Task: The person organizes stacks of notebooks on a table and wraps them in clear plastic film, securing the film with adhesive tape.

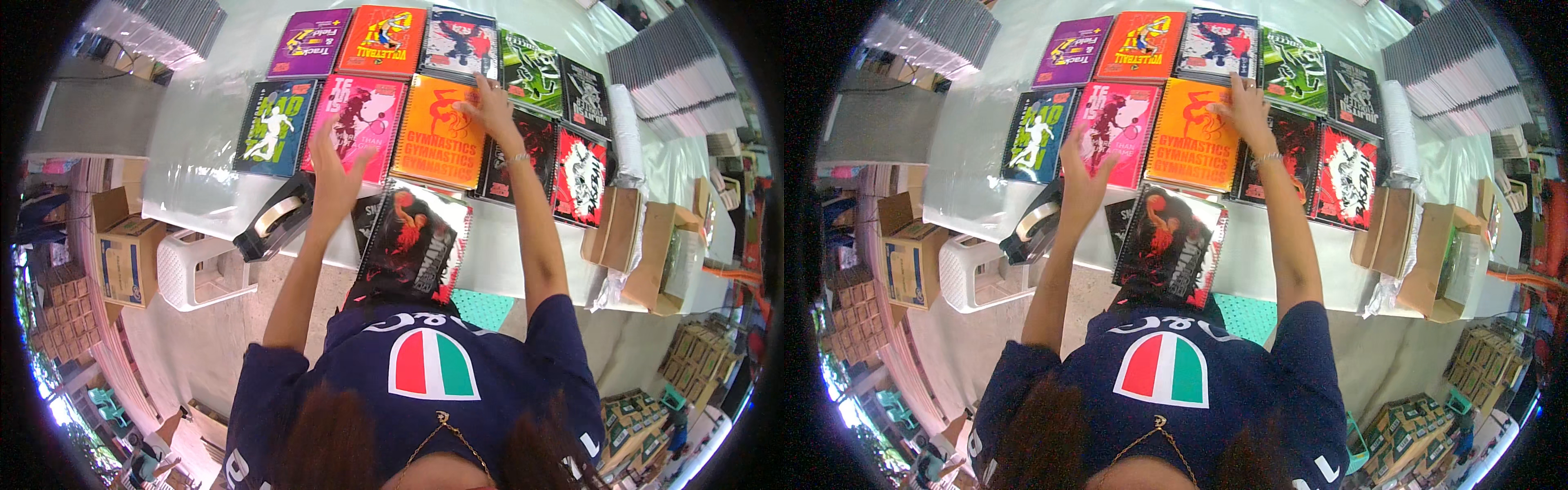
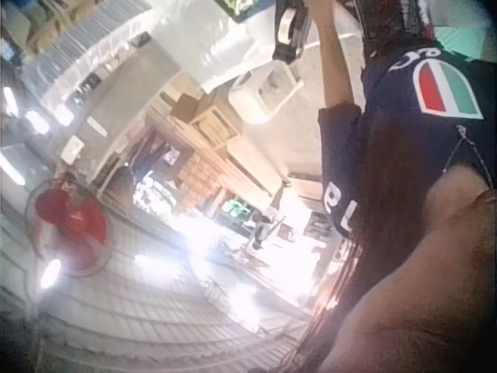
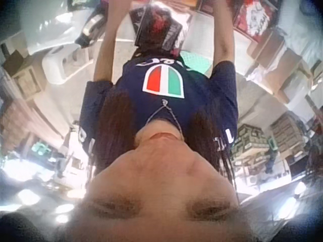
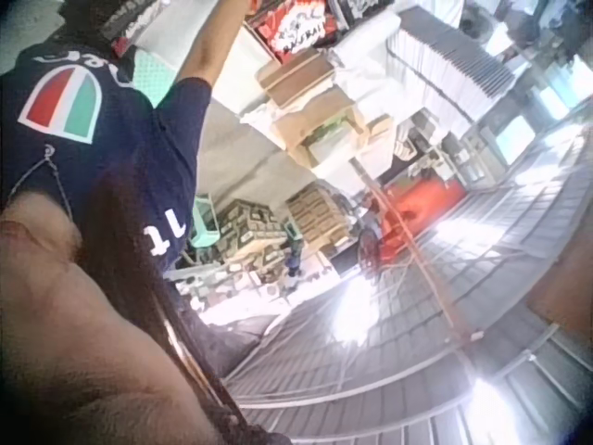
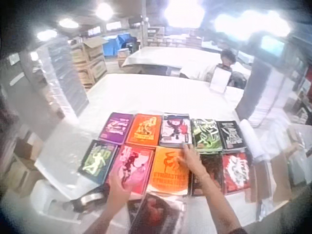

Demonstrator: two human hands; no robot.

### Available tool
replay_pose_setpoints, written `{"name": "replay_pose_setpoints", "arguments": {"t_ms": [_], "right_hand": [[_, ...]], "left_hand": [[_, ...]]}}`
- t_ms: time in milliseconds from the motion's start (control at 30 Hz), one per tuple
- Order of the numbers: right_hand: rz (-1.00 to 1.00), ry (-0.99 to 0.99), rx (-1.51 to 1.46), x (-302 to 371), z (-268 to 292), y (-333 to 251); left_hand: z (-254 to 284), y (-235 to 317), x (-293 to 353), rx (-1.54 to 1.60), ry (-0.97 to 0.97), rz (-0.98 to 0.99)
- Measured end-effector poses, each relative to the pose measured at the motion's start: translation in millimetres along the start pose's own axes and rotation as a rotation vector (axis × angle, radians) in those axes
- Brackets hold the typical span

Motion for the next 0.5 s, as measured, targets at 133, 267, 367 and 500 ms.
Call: {"name": "replay_pose_setpoints", "arguments": {"t_ms": [133, 267, 367, 500], "right_hand": [[0.012, -0.195, -0.001, -32, 1, 21], [-0.095, 0.089, -0.124, -35, 67, -9], [-0.118, 0.265, -0.326, -4, 163, -54], [-0.552, 0.502, -0.781, 90, 225, -86]], "left_hand": [[-47, -26, -37, -0.421, -0.158, -0.098], [-73, -28, -48, -0.665, -0.288, -0.068], [-74, -37, -48, -0.666, -0.326, -0.025], [-71, -55, -67, -0.628, -0.267, -0.138]]}}
Point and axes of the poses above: each hand's wrist, its own x-axis away from the middle knuckle, its own z-axis out of the back of the hand, y = z × x, the point moved 6 cm from there along -x, towards the middle knuckle, and after that the axes turned 10 degrees about y, right-handed, at the moved point
